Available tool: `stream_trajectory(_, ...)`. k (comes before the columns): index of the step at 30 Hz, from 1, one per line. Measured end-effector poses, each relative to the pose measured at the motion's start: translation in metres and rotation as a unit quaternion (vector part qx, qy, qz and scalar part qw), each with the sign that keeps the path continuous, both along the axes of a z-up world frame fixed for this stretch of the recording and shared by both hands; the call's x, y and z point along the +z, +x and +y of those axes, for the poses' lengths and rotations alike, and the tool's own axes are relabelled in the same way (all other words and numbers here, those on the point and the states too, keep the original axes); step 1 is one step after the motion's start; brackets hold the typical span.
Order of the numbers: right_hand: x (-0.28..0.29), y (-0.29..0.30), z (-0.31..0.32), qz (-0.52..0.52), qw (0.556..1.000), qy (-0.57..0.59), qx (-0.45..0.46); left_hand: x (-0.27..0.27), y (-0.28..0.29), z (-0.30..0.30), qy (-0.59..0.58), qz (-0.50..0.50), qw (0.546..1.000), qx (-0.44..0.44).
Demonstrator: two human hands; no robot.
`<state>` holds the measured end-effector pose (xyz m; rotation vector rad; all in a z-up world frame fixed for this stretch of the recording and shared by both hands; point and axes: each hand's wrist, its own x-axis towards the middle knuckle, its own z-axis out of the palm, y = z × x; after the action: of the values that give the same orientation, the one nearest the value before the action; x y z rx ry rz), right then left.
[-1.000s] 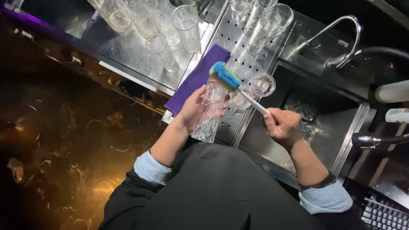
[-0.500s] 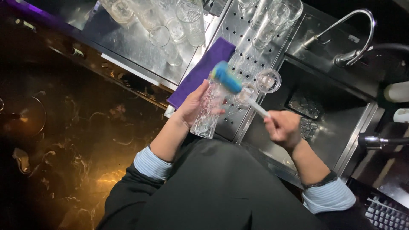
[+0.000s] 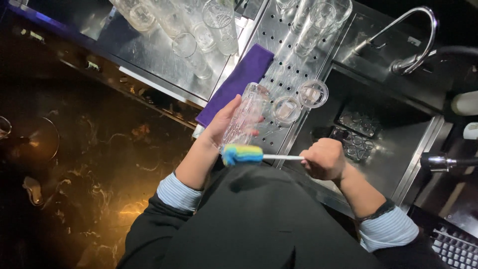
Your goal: Scrubbing the interior and exterior of various drinking glasses using a long-handled sponge brush over a bar sink.
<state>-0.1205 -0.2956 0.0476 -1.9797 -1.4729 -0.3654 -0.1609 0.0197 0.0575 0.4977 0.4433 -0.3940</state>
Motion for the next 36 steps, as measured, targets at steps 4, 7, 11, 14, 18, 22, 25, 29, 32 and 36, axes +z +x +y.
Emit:
stream_trajectory(4,-0.047,0.015,-0.017,0.147,0.987,0.06,0.002,0.009,-0.007,-0.009,0.039,0.01,0.999,0.022)
stream_trajectory(7,-0.035,0.014,-0.011,0.092,0.987,0.066,-0.111,0.007,-0.002,-0.008,0.057,-0.032,0.998,0.014)
stream_trajectory(11,-0.022,0.001,-0.009,0.024,0.999,0.016,-0.031,0.003,0.001,-0.004,0.051,-0.025,0.998,-0.007)
stream_trajectory(14,-0.03,0.008,-0.011,0.041,0.999,0.022,-0.015,0.027,-0.008,-0.001,0.058,0.006,0.998,-0.003)
stream_trajectory(18,-0.023,0.014,-0.009,0.057,0.99,0.025,-0.128,-0.024,-0.004,0.004,0.067,0.022,0.997,-0.009)
stream_trajectory(22,-0.009,0.001,-0.003,0.05,0.997,0.031,-0.055,0.02,-0.005,0.002,0.104,0.027,0.994,0.013)
stream_trajectory(25,-0.015,0.002,-0.002,-0.003,0.999,0.027,-0.018,0.015,-0.002,0.005,0.102,-0.012,0.995,-0.015)
stream_trajectory(29,-0.044,0.011,-0.016,0.049,0.994,0.036,-0.091,0.011,-0.013,-0.006,0.088,0.003,0.996,0.011)
stream_trajectory(32,-0.035,0.001,-0.006,0.042,0.995,0.052,-0.069,-0.008,-0.012,-0.001,0.08,0.006,0.996,0.04)
stream_trajectory(36,-0.041,-0.003,-0.006,0.018,0.998,0.037,-0.054,0.02,-0.009,-0.002,0.078,0.012,0.996,0.044)
